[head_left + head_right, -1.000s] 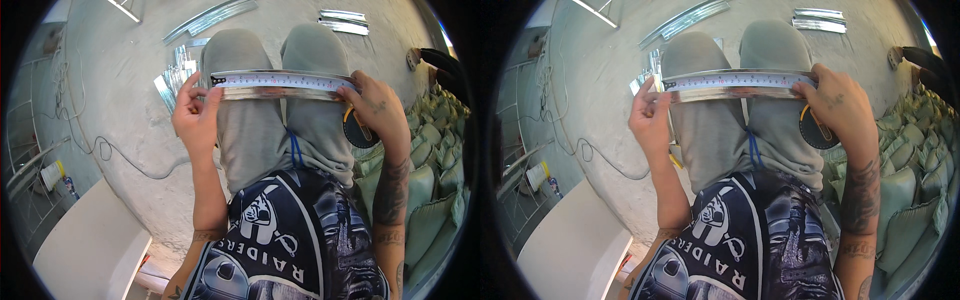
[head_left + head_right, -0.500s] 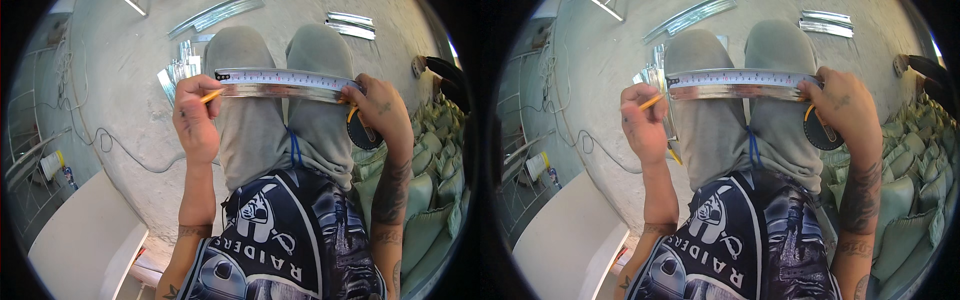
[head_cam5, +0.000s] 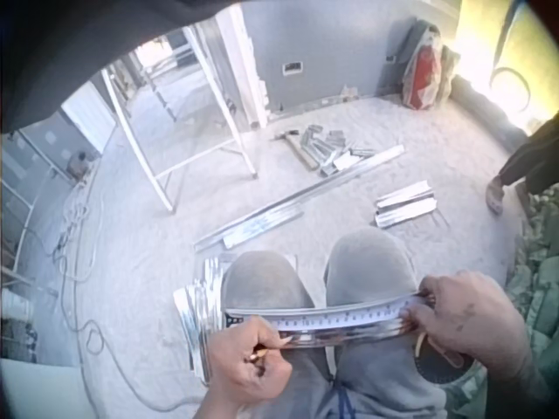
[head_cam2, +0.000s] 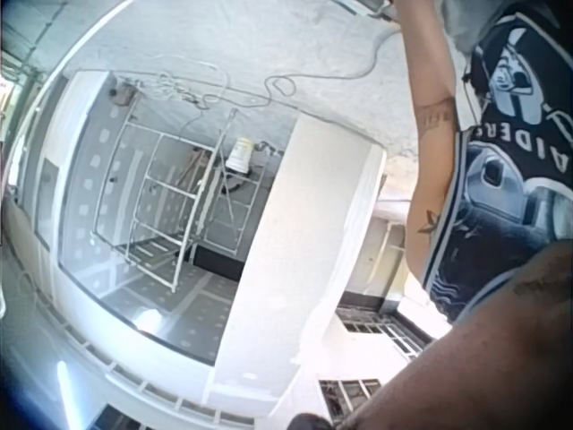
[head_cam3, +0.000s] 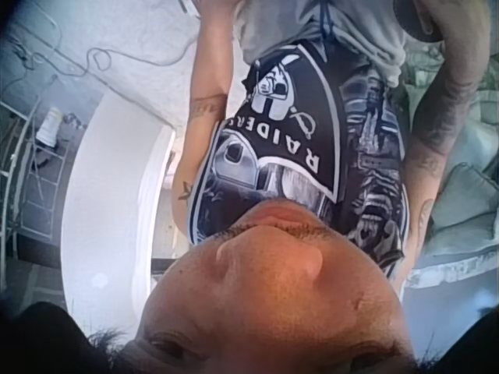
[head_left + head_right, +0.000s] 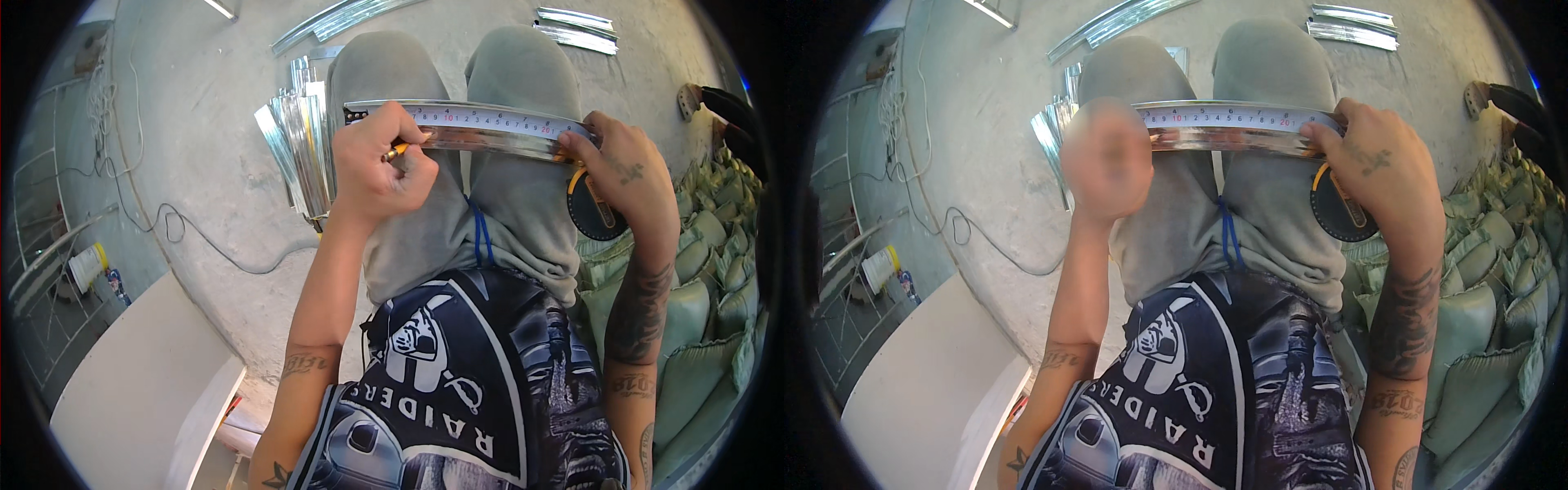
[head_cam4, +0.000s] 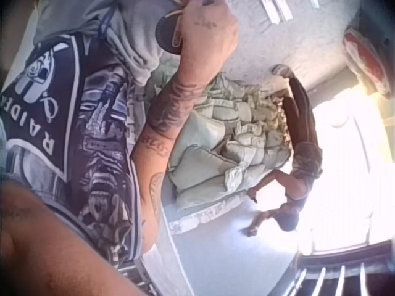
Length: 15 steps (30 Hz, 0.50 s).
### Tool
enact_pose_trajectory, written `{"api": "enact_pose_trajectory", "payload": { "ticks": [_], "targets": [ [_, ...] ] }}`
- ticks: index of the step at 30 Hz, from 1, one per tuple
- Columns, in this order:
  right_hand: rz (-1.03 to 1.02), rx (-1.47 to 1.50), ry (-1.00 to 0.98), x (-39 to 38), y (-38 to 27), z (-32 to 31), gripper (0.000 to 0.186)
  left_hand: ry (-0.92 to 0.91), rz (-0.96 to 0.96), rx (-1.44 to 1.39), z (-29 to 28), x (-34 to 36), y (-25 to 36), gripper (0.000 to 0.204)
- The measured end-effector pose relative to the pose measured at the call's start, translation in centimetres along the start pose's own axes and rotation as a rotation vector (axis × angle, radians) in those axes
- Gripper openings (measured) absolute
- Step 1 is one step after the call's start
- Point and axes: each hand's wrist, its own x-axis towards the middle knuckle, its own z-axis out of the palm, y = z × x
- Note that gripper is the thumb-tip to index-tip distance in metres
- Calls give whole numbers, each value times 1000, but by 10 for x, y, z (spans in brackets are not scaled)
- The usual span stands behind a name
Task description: Using a measuring tape and pencil to mark metal profiles, then cutting them with metal shears.
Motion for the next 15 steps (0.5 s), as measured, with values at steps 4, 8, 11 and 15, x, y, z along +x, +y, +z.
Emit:
{"api": "enact_pose_trajectory", "payload": {
  "ticks": [4, 8, 11, 15],
  "targets": [
    [-4, 30, -18, 1, -1, -1, 42, 8, 36, 49, -1, -1, -1, 12],
    [24, 45, -51, 2, 0, -2, 42, 10, 28, 112, 3, -1, 1, 12],
    [25, 45, -53, 2, -1, -1, 43, 16, 33, 125, 4, -2, -1, 13],
    [5, 7, -45, 3, 0, 0, 43, 8, 71, 138, 3, -2, -3, 14]
  ]
}}
